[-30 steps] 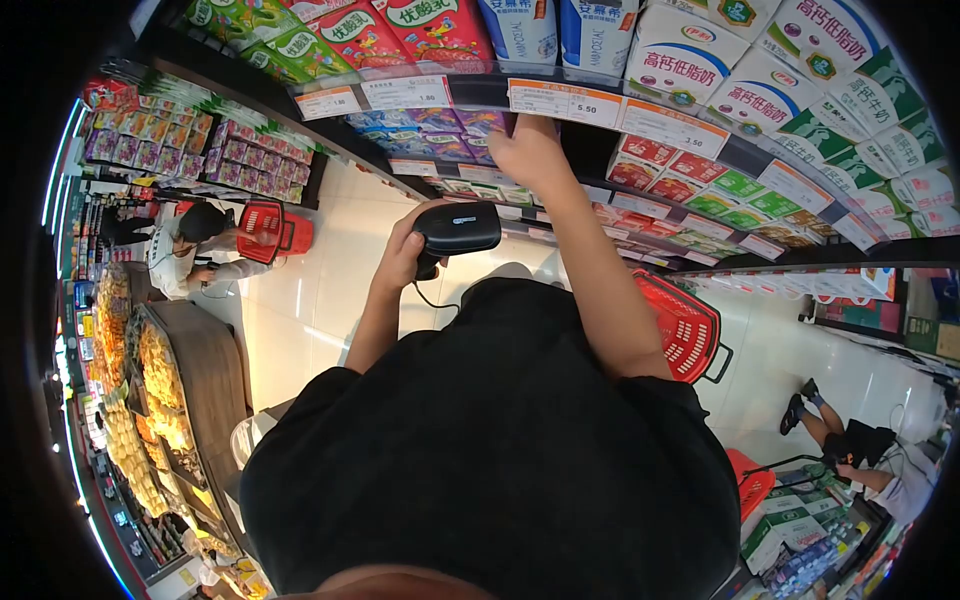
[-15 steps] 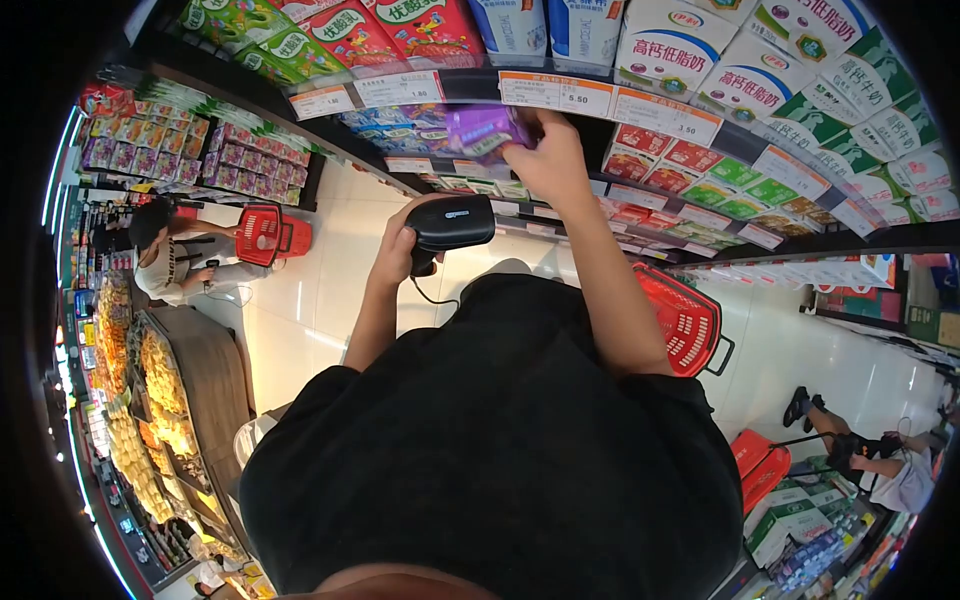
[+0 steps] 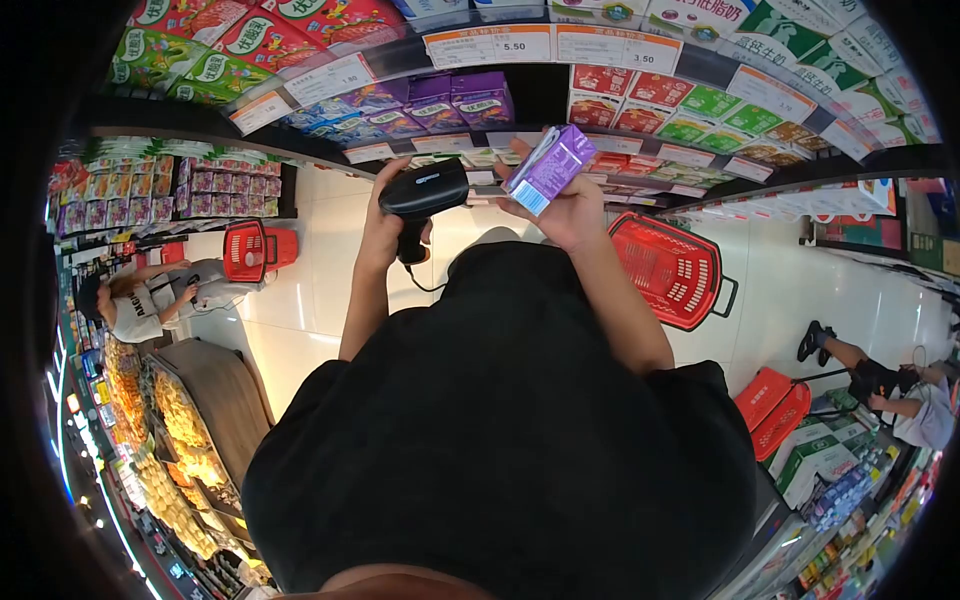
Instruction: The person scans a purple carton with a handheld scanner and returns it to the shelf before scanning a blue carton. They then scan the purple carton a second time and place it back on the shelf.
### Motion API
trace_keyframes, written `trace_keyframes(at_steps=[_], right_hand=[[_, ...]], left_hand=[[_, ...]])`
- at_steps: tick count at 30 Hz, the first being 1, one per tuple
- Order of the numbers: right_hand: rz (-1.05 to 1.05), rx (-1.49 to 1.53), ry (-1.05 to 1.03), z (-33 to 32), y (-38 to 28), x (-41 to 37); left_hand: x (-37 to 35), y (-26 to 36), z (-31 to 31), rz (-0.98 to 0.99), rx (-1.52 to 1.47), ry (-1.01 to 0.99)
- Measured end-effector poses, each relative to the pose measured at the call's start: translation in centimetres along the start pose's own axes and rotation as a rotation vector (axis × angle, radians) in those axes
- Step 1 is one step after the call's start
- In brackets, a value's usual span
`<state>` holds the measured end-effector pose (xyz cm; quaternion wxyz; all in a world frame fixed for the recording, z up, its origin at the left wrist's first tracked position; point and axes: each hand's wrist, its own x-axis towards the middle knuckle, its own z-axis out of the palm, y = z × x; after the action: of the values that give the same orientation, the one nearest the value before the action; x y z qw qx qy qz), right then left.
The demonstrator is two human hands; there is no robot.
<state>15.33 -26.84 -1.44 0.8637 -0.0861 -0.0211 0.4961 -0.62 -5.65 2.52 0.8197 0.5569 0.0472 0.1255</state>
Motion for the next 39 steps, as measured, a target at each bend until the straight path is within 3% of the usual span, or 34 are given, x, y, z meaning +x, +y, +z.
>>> trace_keyframes(at_steps=[2, 3, 5, 6, 7, 9, 10, 16, 39], right_hand=[[-0.016, -0.086, -0.084, 0.3, -0.3, 0.1], [-0.018, -0.085, -0.084, 0.0, -0.3, 0.2], [-0.045, -0.024, -0.016, -1.0, -0.1, 0.6], [-0.105, -0.203, 0.134, -0.8, 0.4, 0.6], [-0.106, -0.201, 0.134, -0.5, 0.7, 0.8], [-0.320, -0.616, 0.415, 0.5, 1.0, 1.2], [-0.346, -0.613, 0.471, 1.3, 0.9, 1.2], [-0.566, -0.902, 0.586, 1.9, 1.4, 1.8], [-0.635, -1.045, 0.548, 0.8, 1.3, 1.8]], left_hand=[[-0.1, -0.3, -0.1, 0.008, 0.181, 0.012], [0.1, -0.1, 0.3, 0.022, 0.361, 0.027], [0.3, 0.3, 1.3, 0.031, 0.444, 0.035], [0.4, 0.2, 1.5, 0.003, 0.481, 0.039], [0.4, 0.0, 1.8, -0.027, 0.517, 0.044], [0.6, -0.4, 2.0, 0.014, 0.540, 0.043], [0.8, -0.6, 1.9, 0.028, 0.593, 0.053], [0.7, -0.3, 2.6, -0.065, 0.722, 0.120], [1.2, -0.9, 3.5, 0.022, 0.934, 0.098]])
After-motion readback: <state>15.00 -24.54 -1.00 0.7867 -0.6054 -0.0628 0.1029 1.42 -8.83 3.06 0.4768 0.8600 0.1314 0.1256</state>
